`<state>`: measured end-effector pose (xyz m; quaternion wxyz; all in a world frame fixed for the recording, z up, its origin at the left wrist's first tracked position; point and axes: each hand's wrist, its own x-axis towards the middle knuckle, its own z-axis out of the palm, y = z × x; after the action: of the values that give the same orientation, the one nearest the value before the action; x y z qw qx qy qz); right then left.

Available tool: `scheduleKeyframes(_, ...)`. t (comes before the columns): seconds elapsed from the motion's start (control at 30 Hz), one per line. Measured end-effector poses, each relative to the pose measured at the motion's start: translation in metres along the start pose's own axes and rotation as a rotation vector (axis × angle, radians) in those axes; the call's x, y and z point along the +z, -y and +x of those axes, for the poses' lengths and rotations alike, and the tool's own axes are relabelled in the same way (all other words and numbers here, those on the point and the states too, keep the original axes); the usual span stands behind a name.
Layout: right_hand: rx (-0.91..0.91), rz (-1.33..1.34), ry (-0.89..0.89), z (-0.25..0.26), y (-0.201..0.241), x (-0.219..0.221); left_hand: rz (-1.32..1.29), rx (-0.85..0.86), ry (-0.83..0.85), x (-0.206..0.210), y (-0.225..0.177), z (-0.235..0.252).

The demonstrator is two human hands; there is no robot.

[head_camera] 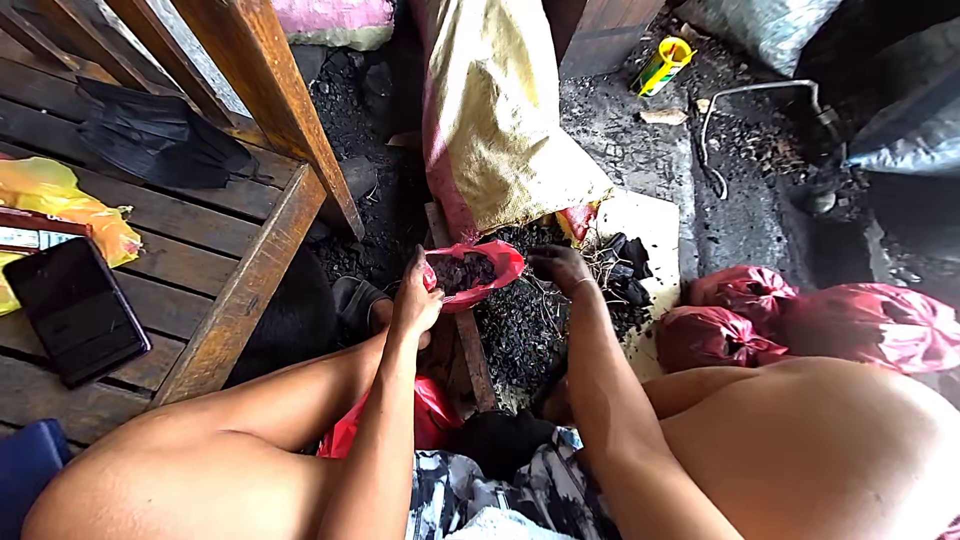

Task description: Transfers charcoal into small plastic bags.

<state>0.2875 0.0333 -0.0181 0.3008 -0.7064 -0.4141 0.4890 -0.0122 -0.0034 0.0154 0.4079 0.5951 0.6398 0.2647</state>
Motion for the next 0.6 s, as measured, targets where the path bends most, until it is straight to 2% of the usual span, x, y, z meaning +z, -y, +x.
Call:
scheduleKeyframes(0.1, -0.200, 0.079, 0.091, -0.013, 0.043, -0.008, -0.004, 0.005, -0.004, -0.001, -0.002, -0.001)
scheduleKeyframes(0.2, -0.398, 0.113, 0.233, -0.032, 0.076, 0.009, 0.000, 0.001, -0.008, 0.000, -0.003, -0.001)
scheduleKeyframes(0.3, -0.478, -0.106, 0.352, -0.039, 0.090, 0.048, 0.015, -0.015, -0.003, 0.000, -0.004, -0.003)
scheduleKeyframes(0.37, -0.473, -0.425, 0.365, -0.042, 0.096, 0.078, 0.032, -0.023, 0.002, 0.000, -0.006, -0.005)
scheduleKeyframes(0.43, -0.468, -0.596, 0.366, -0.047, 0.093, 0.102, 0.031, -0.015, -0.002, -0.001, -0.004, -0.006)
scheduleKeyframes(0.5, -0.480, -0.590, 0.342, -0.053, 0.090, 0.108, 0.014, -0.009, -0.009, -0.002, -0.001, -0.006)
scheduleKeyframes(0.6, -0.507, -0.455, 0.214, -0.055, 0.095, 0.083, -0.011, -0.007, -0.021, -0.002, 0.004, -0.004)
